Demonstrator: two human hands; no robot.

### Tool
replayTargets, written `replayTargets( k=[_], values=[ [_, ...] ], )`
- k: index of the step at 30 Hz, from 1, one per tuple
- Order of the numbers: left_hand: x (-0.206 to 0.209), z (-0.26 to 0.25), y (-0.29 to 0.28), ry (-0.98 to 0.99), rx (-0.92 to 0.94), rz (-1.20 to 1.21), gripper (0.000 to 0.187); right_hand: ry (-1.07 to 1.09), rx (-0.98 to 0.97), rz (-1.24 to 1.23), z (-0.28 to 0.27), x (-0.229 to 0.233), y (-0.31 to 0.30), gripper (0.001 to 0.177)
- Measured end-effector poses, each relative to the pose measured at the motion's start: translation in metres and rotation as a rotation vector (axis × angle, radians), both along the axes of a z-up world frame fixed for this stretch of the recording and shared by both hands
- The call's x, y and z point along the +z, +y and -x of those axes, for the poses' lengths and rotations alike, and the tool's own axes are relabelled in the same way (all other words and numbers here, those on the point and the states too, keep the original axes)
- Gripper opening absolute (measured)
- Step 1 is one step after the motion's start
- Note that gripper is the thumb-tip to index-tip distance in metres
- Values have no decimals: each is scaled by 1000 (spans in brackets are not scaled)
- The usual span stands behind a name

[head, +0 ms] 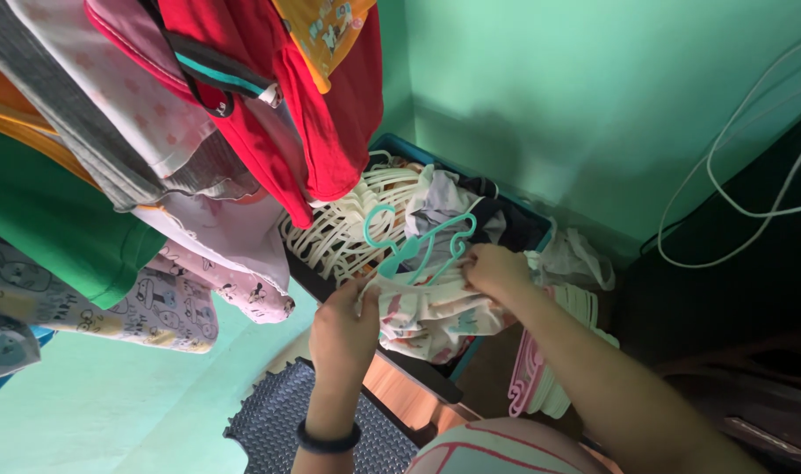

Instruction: Organizing and hanging baby clothes on hangers and a rack.

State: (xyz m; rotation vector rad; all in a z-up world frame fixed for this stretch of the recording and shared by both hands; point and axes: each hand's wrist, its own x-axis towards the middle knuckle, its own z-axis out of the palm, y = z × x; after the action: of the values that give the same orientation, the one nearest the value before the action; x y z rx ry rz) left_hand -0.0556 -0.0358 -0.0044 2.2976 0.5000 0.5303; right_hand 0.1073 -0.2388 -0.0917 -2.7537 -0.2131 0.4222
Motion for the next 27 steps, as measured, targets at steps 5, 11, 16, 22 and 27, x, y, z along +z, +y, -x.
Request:
replayTargets(
  k=[5, 11, 16, 22, 27],
  values=[
    [6, 7, 4, 55, 9, 30, 30, 4, -97, -532, -63, -82, -23, 28],
    [6, 8, 7, -21, -61, 44, 29, 5, -189, -687, -76, -73, -27, 32],
    [11, 7, 3, 35, -87, 97, 26, 68, -243, -808, -72, -70, -31, 32],
    [14, 7, -1, -91, -143, -22, 21, 144, -423, -785, -51, -12, -29, 30],
    [8, 5, -1, 8, -108, -179, 20, -57, -289, -978, -71, -54, -35, 26]
  ],
)
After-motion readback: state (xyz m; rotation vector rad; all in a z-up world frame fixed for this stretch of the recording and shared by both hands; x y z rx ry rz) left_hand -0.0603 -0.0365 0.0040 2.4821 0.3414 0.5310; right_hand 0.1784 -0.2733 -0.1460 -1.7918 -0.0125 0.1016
